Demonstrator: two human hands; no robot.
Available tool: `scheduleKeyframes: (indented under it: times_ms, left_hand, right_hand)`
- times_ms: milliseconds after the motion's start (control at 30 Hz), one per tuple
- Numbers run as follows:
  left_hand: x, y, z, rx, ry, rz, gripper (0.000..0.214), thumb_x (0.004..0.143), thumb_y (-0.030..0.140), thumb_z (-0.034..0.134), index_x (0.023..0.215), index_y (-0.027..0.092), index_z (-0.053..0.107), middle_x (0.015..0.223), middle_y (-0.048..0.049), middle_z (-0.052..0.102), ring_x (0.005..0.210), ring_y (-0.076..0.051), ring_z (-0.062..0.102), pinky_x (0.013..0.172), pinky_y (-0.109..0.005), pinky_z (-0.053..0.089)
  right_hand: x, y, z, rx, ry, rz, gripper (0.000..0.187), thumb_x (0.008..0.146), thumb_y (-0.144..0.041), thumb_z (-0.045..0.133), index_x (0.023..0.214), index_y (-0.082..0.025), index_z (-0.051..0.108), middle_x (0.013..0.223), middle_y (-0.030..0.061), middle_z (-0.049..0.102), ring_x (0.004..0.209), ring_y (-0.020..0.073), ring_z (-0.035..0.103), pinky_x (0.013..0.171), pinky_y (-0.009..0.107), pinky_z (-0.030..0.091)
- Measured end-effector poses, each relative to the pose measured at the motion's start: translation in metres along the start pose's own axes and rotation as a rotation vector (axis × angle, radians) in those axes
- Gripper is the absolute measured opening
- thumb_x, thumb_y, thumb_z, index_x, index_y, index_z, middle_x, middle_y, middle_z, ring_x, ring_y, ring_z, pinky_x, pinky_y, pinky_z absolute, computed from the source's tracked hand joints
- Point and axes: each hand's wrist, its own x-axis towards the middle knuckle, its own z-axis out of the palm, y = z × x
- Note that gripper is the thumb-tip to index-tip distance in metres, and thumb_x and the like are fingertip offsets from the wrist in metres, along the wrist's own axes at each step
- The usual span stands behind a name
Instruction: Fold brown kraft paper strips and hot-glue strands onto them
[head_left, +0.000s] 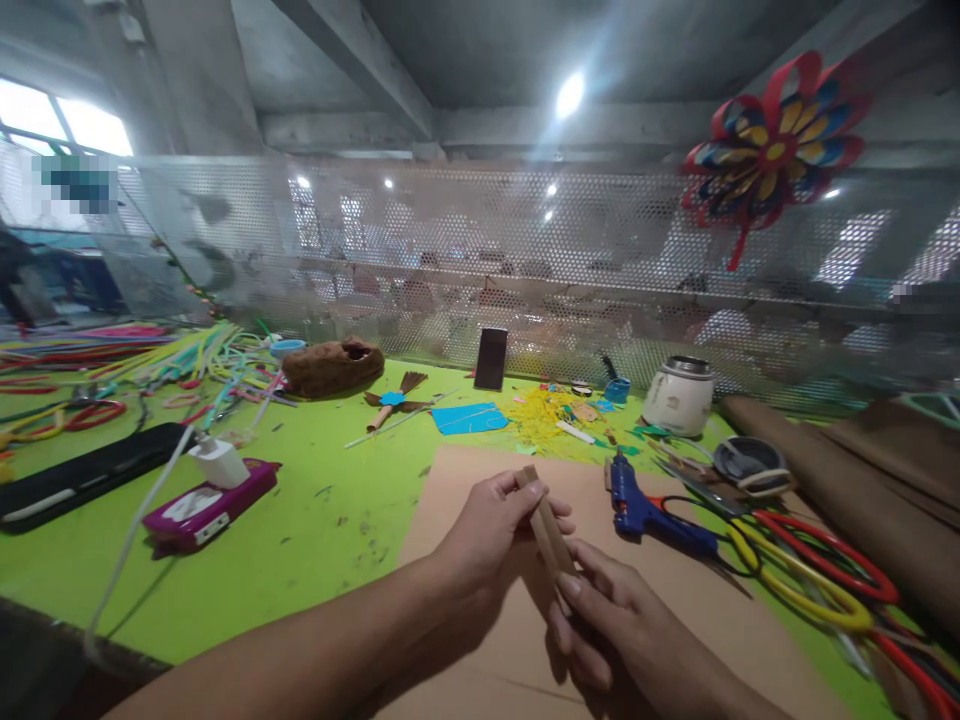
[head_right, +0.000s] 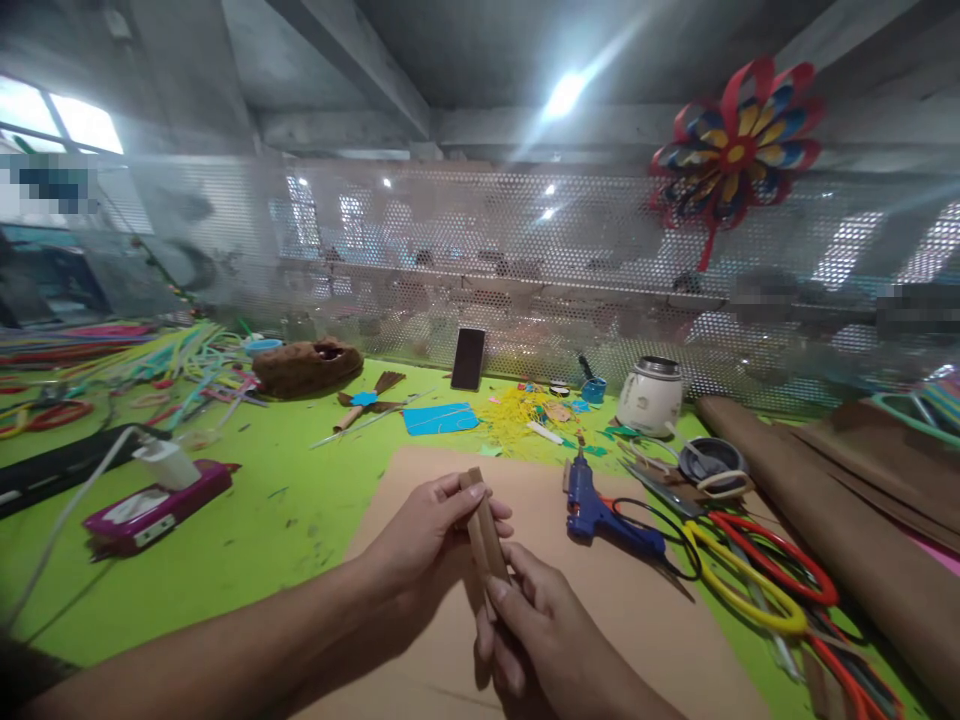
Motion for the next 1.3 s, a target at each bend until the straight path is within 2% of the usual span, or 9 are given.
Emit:
scheduleKeyframes:
  times_ms: [233, 500, 633, 733, 833, 900, 1000, 1133, 1300]
  left_hand:
    - [-0.005, -0.015, 0.006, -0.051, -0.071, -0.045, 0.023, 0.073, 0.030, 0.064, 0.082, 0.013, 0.051, 0.082, -0.0084, 0.060, 0.063, -0.014, 0.059, 0.063, -0.030, 0.047]
    - [-0.002, -0.013, -0.001, -0.036, -0.129, -0.001, 0.024, 0.079, 0.037, 0.056, 0.086, 0.014, 0.051, 0.085, -0.0087, 0.060, 0.065, -0.016, 0.060, 0.059, -0.029, 0.047]
    - [0.006, 0.001, -0.007, -0.016, -0.030, 0.061, 0.024, 0.078, 0.034, 0.059, 0.085, 0.014, 0.050, 0.081, -0.0082, 0.061, 0.070, -0.016, 0.060, 0.067, -0.029, 0.047]
    - [0.011, 0.009, -0.012, -0.019, 0.022, 0.059, 0.022, 0.077, 0.031, 0.059, 0.088, 0.014, 0.048, 0.073, -0.0046, 0.060, 0.065, -0.015, 0.060, 0.066, -0.030, 0.046]
    - [0.014, 0.006, -0.015, 0.025, 0.055, 0.031, 0.021, 0.079, 0.030, 0.056, 0.090, 0.015, 0.046, 0.066, -0.0003, 0.056, 0.055, -0.011, 0.055, 0.056, -0.024, 0.042]
    - [0.016, 0.000, -0.018, 0.067, 0.057, 0.015, 0.022, 0.080, 0.032, 0.054, 0.091, 0.016, 0.046, 0.064, 0.0012, 0.054, 0.051, -0.009, 0.052, 0.051, -0.022, 0.038]
    - [0.019, -0.006, -0.021, 0.110, 0.046, 0.024, 0.025, 0.080, 0.037, 0.053, 0.091, 0.015, 0.045, 0.064, 0.0020, 0.053, 0.049, -0.008, 0.050, 0.050, -0.021, 0.036]
    - [0.020, -0.003, -0.023, 0.129, 0.035, 0.051, 0.024, 0.080, 0.036, 0.051, 0.092, 0.015, 0.045, 0.066, 0.0019, 0.053, 0.050, -0.008, 0.050, 0.050, -0.021, 0.035]
    - [0.017, 0.002, -0.022, 0.106, 0.046, 0.049, 0.025, 0.080, 0.036, 0.050, 0.092, 0.014, 0.045, 0.065, 0.0016, 0.053, 0.050, -0.008, 0.050, 0.050, -0.021, 0.034]
  right_hand:
    - [0.004, 0.002, -0.001, 0.112, 0.003, -0.055, 0.043, 0.086, -0.049, 0.047, 0.111, -0.014, 0.043, 0.048, -0.0037, 0.052, 0.035, 0.0075, 0.039, 0.040, 0.020, 0.037]
    - [0.007, 0.008, 0.002, 0.044, 0.037, -0.043, 0.035, 0.084, -0.046, 0.052, 0.096, -0.014, 0.047, 0.055, -0.0007, 0.057, 0.034, 0.0057, 0.039, 0.037, 0.018, 0.032]
    - [0.001, -0.009, 0.001, -0.171, 0.127, 0.026, 0.032, 0.084, -0.046, 0.050, 0.077, -0.015, 0.052, 0.057, 0.0004, 0.056, 0.036, 0.0063, 0.039, 0.036, 0.019, 0.026]
    - [0.007, -0.048, -0.017, -0.583, 0.283, -0.078, 0.031, 0.080, -0.042, 0.055, 0.062, -0.016, 0.055, 0.055, -0.0001, 0.053, 0.047, 0.0103, 0.046, 0.045, 0.022, 0.034]
    - [0.041, -0.092, -0.054, -0.913, 0.395, -0.168, 0.027, 0.081, -0.035, 0.050, 0.063, -0.016, 0.059, 0.052, -0.0009, 0.053, 0.047, 0.0116, 0.048, 0.047, 0.024, 0.036]
    - [0.077, -0.112, -0.082, -1.111, 0.501, -0.039, 0.022, 0.081, -0.026, 0.051, 0.064, -0.015, 0.061, 0.053, 0.0003, 0.056, 0.054, 0.0129, 0.054, 0.052, 0.023, 0.039]
    - [0.134, -0.120, -0.112, -1.136, 0.530, 0.105, 0.017, 0.081, -0.021, 0.055, 0.071, -0.009, 0.064, 0.067, 0.0063, 0.062, 0.067, 0.0164, 0.059, 0.058, 0.025, 0.044]
    - [0.183, -0.107, -0.121, -1.078, 0.540, 0.236, 0.028, 0.087, -0.030, 0.054, 0.109, -0.013, 0.056, 0.108, 0.0079, 0.058, 0.091, 0.0195, 0.059, 0.077, 0.037, 0.050]
    - [0.201, -0.102, -0.115, -0.908, 0.527, 0.199, 0.030, 0.088, -0.030, 0.052, 0.114, -0.016, 0.054, 0.116, 0.0075, 0.055, 0.096, 0.0205, 0.057, 0.080, 0.039, 0.049]
